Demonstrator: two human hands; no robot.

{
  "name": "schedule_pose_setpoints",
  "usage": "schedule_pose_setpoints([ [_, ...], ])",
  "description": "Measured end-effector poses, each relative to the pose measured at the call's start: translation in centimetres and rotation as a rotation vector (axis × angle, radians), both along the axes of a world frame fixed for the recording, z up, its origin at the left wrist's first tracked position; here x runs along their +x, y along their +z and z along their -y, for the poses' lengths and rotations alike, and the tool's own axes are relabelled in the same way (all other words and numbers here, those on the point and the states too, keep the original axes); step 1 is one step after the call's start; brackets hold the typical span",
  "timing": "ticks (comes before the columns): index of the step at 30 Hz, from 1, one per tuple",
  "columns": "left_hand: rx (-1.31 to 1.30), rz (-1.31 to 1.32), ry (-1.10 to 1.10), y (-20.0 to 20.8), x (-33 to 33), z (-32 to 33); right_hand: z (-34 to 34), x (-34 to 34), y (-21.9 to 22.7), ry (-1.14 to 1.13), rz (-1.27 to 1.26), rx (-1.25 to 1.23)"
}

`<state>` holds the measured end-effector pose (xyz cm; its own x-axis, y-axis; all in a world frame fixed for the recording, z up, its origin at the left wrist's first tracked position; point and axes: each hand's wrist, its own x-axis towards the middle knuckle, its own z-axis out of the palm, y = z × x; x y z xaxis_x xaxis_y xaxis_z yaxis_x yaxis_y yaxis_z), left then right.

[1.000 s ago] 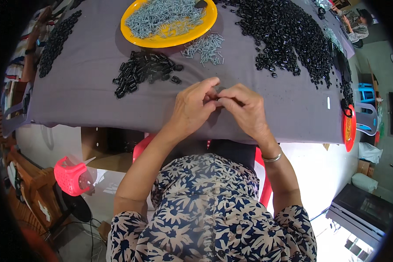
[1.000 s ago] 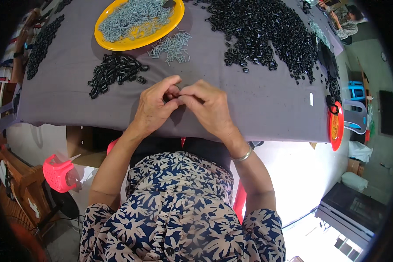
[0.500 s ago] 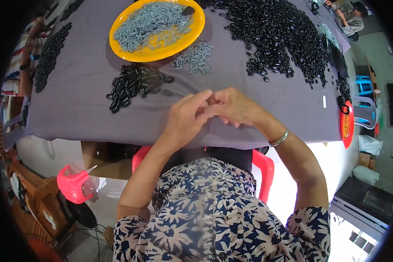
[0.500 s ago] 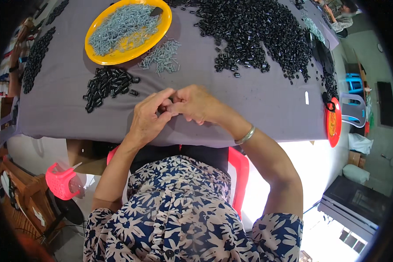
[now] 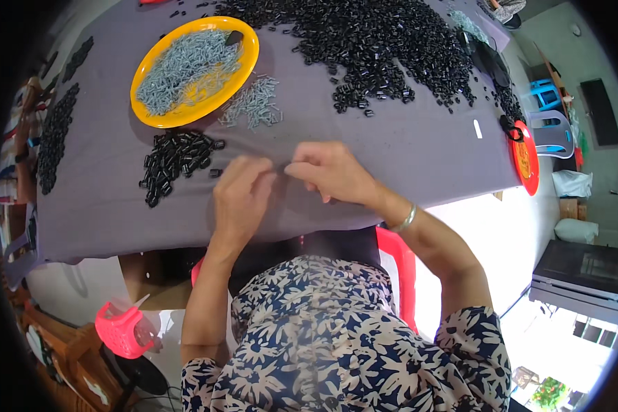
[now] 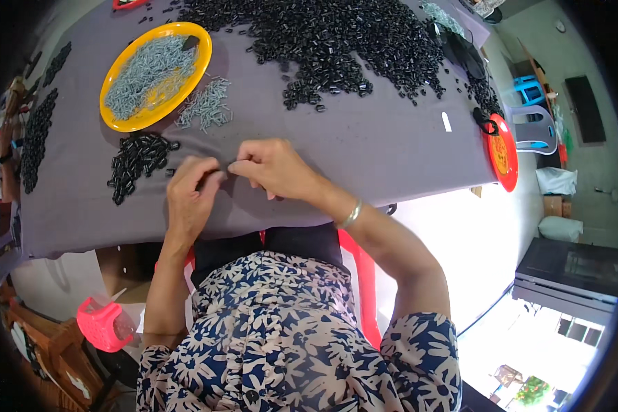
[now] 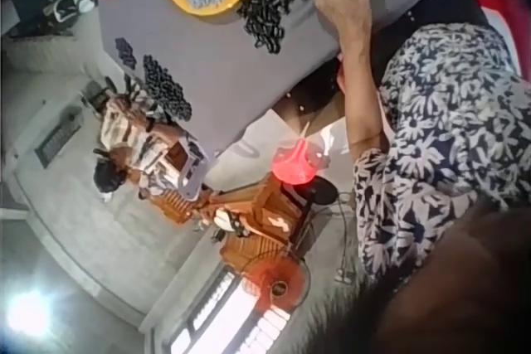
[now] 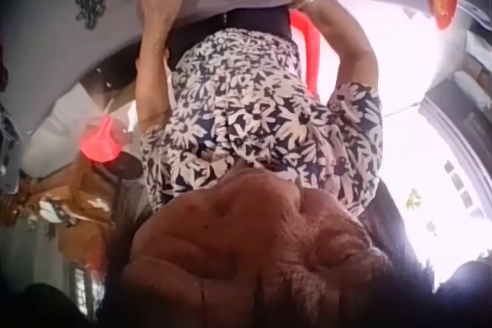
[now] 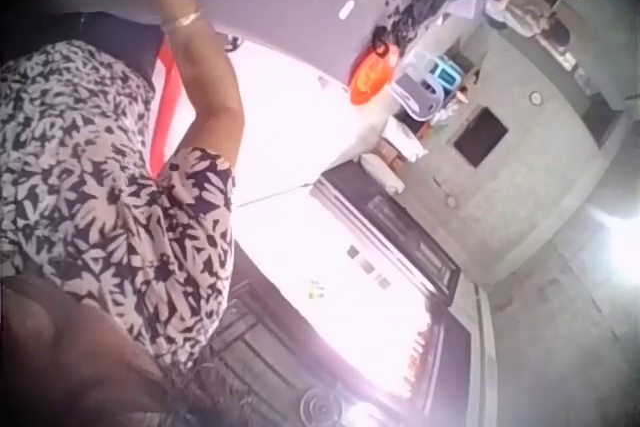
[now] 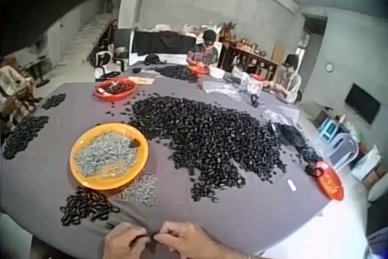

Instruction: The person assembles small black plastic components by hand, attaching rings to them.

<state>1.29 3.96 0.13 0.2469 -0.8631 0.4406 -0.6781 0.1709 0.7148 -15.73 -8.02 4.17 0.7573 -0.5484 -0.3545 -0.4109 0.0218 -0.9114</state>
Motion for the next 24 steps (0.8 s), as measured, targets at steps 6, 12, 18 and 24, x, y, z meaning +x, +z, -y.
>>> schedule_pose_setpoints([
  [6,0.037,0.009,0.301,0.4,2.5,-0.8,1.9,-6.2,-2.3,-0.445,0.151,-0.615],
  [12,-0.026,0.060,0.468,0.4,3.3,-0.8,6.6,-6.7,-0.2,-0.375,0.060,-0.925],
  [18,-0.130,-0.003,0.453,0.3,2.6,-0.8,7.4,-3.7,-1.0,-0.265,-0.121,-1.009],
  [24,-0.169,0.051,0.370,0.1,2.6,-0.8,7.7,-2.2,-0.7,-0.253,-0.187,-1.020],
])
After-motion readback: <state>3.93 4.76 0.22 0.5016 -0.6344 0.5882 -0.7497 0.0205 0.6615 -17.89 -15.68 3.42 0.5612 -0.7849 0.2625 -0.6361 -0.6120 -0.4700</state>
